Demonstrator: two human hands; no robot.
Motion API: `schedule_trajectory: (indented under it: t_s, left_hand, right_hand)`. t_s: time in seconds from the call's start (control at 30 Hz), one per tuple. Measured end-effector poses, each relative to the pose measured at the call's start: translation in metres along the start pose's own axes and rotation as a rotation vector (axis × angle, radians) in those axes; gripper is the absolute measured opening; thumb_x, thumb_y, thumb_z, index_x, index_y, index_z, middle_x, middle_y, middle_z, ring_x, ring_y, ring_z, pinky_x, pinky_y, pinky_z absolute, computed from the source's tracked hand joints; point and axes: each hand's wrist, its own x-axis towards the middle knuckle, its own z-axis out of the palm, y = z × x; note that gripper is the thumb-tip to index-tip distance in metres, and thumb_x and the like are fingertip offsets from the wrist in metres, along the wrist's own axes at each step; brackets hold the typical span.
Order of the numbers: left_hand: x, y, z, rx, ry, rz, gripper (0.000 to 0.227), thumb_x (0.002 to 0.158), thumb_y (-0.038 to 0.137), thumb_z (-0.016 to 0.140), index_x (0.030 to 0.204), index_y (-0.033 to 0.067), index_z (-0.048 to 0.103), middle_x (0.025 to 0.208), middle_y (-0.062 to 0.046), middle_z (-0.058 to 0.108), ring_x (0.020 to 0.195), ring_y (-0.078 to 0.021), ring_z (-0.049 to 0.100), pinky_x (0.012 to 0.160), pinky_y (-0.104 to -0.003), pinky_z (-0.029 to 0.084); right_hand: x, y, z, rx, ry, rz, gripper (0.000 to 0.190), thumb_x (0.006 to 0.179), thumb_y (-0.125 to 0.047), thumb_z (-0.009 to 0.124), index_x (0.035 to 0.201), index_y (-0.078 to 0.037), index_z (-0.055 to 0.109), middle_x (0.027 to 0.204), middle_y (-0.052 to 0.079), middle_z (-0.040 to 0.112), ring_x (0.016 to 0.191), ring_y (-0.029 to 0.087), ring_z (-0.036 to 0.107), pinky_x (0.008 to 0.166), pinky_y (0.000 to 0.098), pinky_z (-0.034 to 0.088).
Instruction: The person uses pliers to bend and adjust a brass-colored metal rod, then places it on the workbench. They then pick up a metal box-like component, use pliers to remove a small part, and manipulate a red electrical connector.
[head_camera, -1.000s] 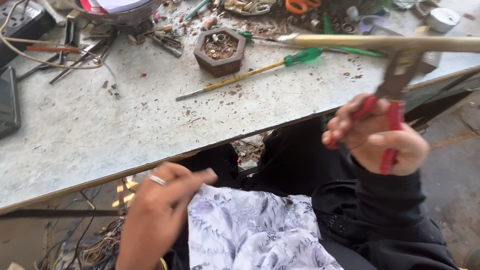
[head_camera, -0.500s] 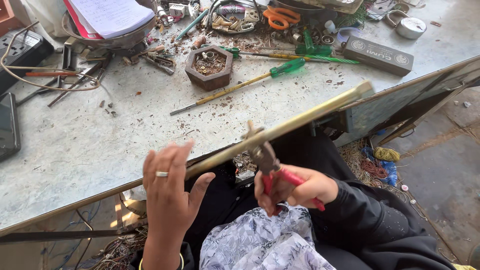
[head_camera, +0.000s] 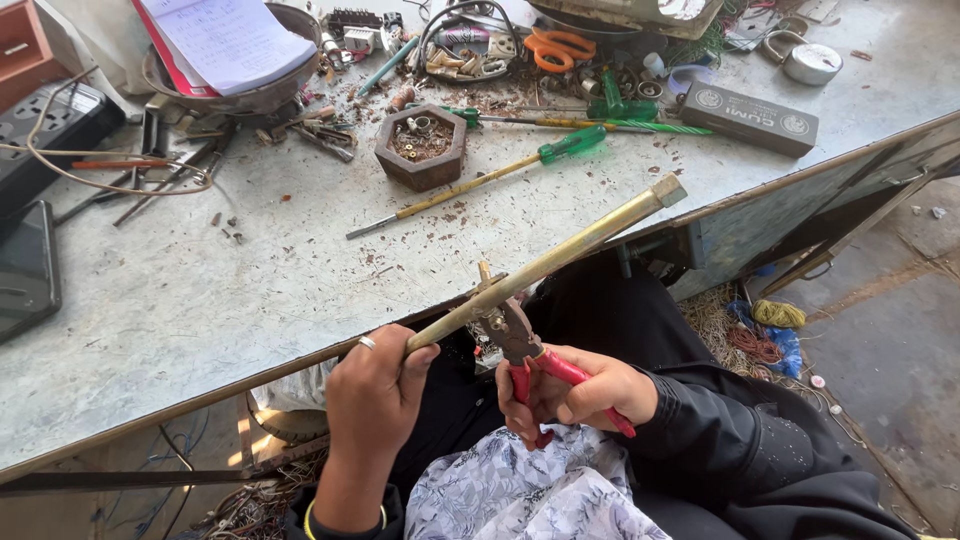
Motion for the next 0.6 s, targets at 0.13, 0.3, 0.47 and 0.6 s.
schedule_trajectory:
  t_s: [0.13, 0.3, 0.47, 0.6]
  left_hand:
    - [-0.002, 0.003, 0.007, -0.022, 0.0, -0.026, 0.04, 0.101, 0.046, 0.054, 0.083, 0.011, 0.059, 0.065, -0.005, 0.056, 0.055, -0.026, 0.059, 0.049, -0.04, 0.045]
    - [-0.004, 0.011, 0.008, -0.081, 0.039, -0.012, 0.04, 0.104, 0.045, 0.053, 0.084, 0.0105, 0.059, 0.069, -0.006, 0.058, 0.06, -0.0282, 0.059, 0.052, -0.041, 0.045]
    - [-0.005, 0.017, 0.006, -0.105, 0.016, -0.054, 0.038, 0.103, 0.043, 0.055, 0.083, 0.0108, 0.06, 0.067, -0.006, 0.057, 0.057, -0.0287, 0.058, 0.051, -0.041, 0.045]
    - [-0.005, 0.018, 0.006, -0.086, -0.015, -0.081, 0.037, 0.102, 0.043, 0.055, 0.082, 0.0112, 0.059, 0.065, -0.007, 0.056, 0.056, -0.029, 0.058, 0.05, -0.042, 0.045]
  right_hand:
    - [-0.003, 0.002, 0.004, -0.002, 0.054, -0.008, 0.053, 0.07, -0.006, 0.058, 0.122, 0.006, 0.053, 0.099, 0.015, 0.06, 0.098, 0.026, 0.061, 0.086, 0.0398, 0.053]
    - [-0.008, 0.003, 0.009, -0.005, 0.099, -0.007, 0.058, 0.071, -0.004, 0.057, 0.128, 0.007, 0.051, 0.103, 0.017, 0.06, 0.099, 0.027, 0.063, 0.089, 0.0411, 0.054]
    - [-0.01, 0.001, 0.017, -0.039, 0.12, -0.005, 0.059, 0.07, -0.005, 0.056, 0.128, 0.006, 0.051, 0.103, 0.018, 0.061, 0.098, 0.028, 0.064, 0.086, 0.0412, 0.055]
    - [-0.012, 0.0, 0.021, -0.054, 0.133, -0.003, 0.058, 0.069, -0.008, 0.058, 0.126, 0.005, 0.051, 0.101, 0.016, 0.06, 0.095, 0.027, 0.064, 0.084, 0.0404, 0.055]
